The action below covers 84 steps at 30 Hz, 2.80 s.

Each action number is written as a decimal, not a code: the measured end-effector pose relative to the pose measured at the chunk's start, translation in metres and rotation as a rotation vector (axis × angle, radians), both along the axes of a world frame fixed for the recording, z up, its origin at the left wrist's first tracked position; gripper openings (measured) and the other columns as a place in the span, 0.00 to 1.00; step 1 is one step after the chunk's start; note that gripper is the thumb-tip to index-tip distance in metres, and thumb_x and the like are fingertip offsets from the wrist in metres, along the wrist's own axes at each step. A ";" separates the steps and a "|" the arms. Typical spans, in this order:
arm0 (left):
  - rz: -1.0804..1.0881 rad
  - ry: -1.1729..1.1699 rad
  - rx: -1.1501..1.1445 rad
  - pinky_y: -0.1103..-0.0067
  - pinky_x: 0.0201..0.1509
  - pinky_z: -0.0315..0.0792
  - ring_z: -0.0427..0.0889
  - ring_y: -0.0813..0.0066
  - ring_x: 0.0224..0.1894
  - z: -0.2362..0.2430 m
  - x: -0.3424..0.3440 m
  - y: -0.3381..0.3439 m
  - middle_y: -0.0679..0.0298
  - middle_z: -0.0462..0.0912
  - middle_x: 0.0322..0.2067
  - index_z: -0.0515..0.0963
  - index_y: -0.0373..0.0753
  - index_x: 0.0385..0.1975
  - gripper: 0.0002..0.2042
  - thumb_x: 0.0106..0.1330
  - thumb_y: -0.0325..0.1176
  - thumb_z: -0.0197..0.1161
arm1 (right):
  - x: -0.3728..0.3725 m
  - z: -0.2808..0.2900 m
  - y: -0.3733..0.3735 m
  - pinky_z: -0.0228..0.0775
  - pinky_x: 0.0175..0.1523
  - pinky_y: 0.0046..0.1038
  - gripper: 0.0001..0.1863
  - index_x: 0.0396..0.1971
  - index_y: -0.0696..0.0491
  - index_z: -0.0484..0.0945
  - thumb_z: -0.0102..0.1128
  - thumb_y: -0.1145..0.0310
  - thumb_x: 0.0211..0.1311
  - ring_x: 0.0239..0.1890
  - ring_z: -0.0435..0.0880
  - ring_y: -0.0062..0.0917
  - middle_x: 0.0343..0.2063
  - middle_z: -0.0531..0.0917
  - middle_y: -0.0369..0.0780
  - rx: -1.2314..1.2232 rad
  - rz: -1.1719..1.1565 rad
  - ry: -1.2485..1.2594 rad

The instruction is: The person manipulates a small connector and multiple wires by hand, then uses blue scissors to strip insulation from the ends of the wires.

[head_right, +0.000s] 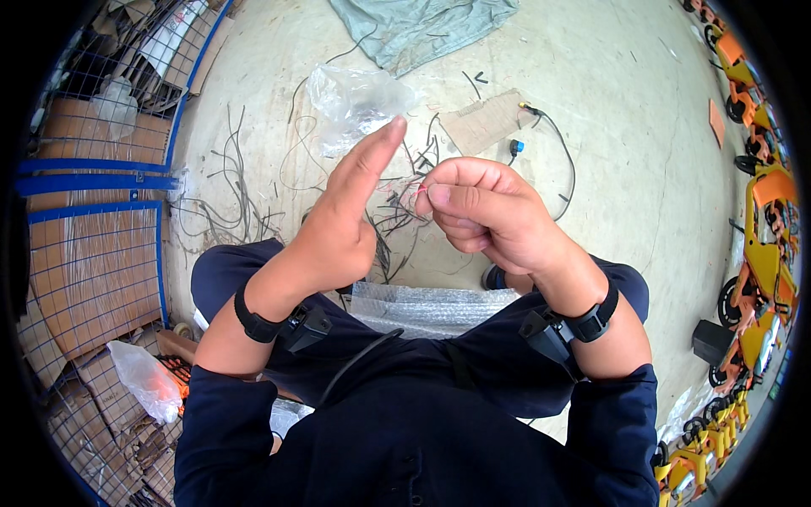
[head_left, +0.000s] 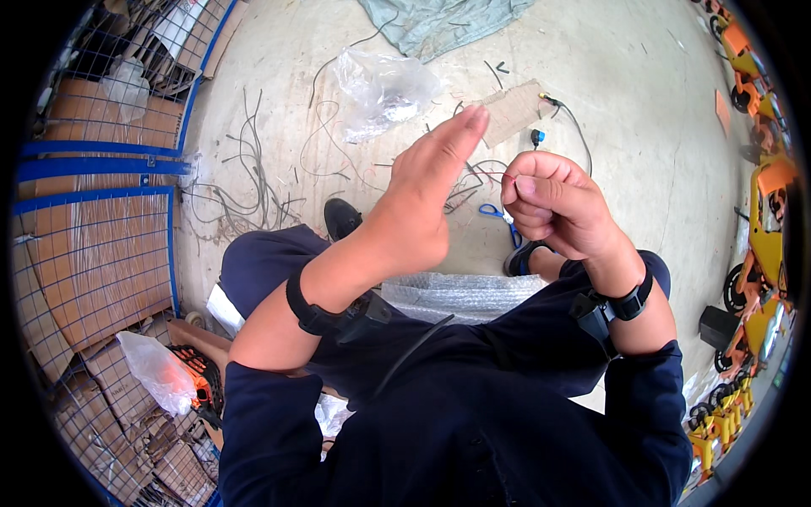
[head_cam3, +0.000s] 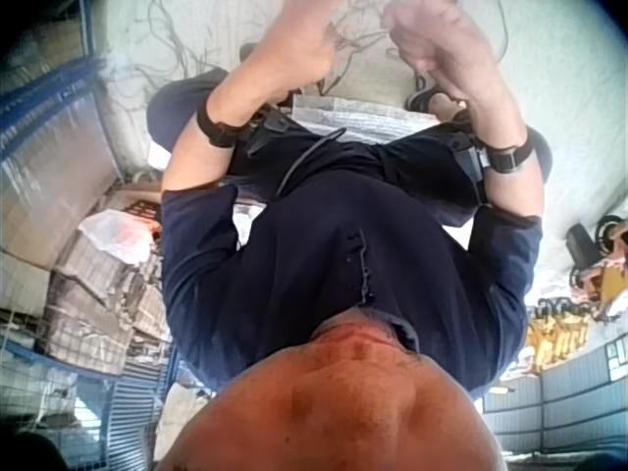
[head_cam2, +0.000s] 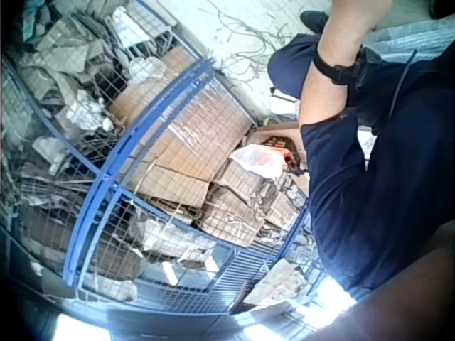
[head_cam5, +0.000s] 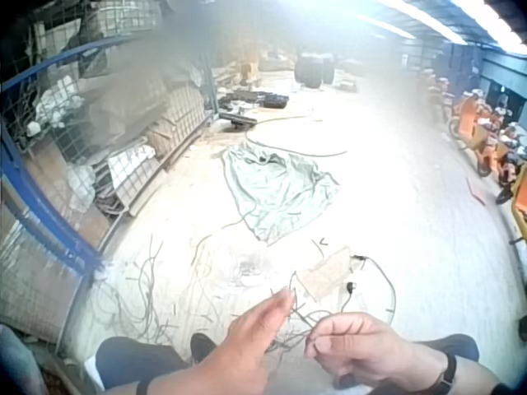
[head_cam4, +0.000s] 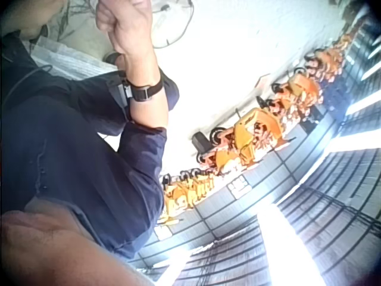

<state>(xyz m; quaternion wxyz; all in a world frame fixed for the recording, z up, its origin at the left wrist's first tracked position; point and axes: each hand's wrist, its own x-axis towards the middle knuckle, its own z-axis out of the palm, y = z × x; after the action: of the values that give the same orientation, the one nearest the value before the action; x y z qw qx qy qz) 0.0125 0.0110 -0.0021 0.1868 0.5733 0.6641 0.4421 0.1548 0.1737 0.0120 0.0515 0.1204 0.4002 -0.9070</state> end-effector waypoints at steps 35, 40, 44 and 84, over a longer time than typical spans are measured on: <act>-0.003 -0.013 0.110 0.81 0.20 0.64 0.71 0.77 0.20 0.005 0.005 -0.002 0.64 0.71 0.22 0.71 0.37 0.26 0.17 0.58 0.44 0.67 | 0.002 -0.005 -0.018 0.57 0.25 0.15 0.05 0.33 0.58 0.78 0.56 0.73 0.63 0.22 0.65 0.08 0.20 0.75 0.27 0.712 -0.174 0.095; -0.022 0.185 0.137 0.77 0.20 0.65 0.71 0.66 0.18 0.006 0.005 0.000 0.61 0.70 0.21 0.71 0.38 0.25 0.12 0.60 0.39 0.64 | 0.004 0.006 -0.019 0.59 0.26 0.18 0.03 0.32 0.58 0.78 0.57 0.75 0.63 0.22 0.65 0.11 0.19 0.75 0.29 0.890 -0.076 0.094; -0.149 0.254 0.056 0.75 0.19 0.63 0.70 0.61 0.19 0.008 -0.001 -0.002 0.59 0.69 0.20 0.71 0.38 0.23 0.09 0.62 0.33 0.59 | 0.003 0.016 -0.013 0.60 0.26 0.18 0.04 0.31 0.58 0.78 0.56 0.75 0.63 0.22 0.66 0.12 0.20 0.75 0.30 0.944 0.107 0.044; 0.053 -0.437 -0.128 0.82 0.26 0.67 0.71 0.78 0.22 0.018 0.008 -0.009 0.66 0.73 0.21 0.71 0.34 0.27 0.13 0.70 0.36 0.50 | -0.005 0.006 -0.017 0.65 0.33 0.17 0.04 0.35 0.58 0.76 0.53 0.75 0.64 0.29 0.73 0.12 0.28 0.78 0.33 0.506 0.048 0.125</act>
<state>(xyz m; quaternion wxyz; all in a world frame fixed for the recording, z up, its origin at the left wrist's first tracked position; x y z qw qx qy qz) 0.0210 0.0023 0.0155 0.3505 0.4335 0.6493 0.5173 0.1501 0.1567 0.0182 0.0161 0.0635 0.6195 -0.7823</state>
